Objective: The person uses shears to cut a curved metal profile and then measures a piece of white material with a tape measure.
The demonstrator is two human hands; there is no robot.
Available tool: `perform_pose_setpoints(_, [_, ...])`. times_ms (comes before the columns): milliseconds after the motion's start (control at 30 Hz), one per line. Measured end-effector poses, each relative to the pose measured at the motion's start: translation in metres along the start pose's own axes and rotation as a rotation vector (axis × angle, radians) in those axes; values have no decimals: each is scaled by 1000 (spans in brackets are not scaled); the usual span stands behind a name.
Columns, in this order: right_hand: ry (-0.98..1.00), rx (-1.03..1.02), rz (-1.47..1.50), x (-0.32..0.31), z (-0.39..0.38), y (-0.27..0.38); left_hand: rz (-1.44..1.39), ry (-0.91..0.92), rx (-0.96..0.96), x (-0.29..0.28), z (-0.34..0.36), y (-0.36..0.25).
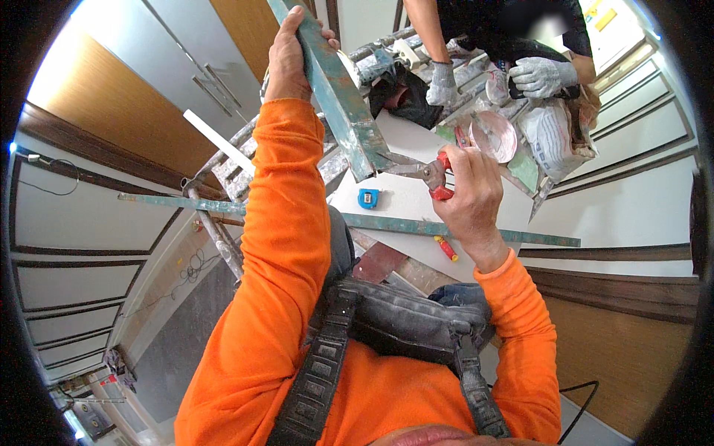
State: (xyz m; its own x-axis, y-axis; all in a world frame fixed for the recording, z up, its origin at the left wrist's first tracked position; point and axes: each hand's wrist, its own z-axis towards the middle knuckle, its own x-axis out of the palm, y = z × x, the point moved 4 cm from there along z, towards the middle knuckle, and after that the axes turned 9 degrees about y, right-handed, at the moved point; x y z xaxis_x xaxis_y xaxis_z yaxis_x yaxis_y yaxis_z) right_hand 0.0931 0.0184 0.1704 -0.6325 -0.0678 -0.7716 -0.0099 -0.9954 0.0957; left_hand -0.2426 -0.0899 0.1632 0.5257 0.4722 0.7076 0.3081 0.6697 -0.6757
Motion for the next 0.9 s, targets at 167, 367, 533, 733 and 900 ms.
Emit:
perform_pose_setpoints(167, [255,84,292,1,1,6,-31,89,-65,-13,5,-1])
perform_pose_setpoints(367, [555,72,444,-3,5,4,163,-8,-111,40,-20,-2])
perform_pose_setpoints(533, [851,-46,485,-5,24,-11,320,24,-230,73,-36,1])
perform_pose_setpoints(733, [1196,-167,520,-1,64,-17,286,52,-286,77,-38,6])
perform_pose_setpoints(900, [1485,-147,536,5,93,-9,265,125,-287,76,-35,7])
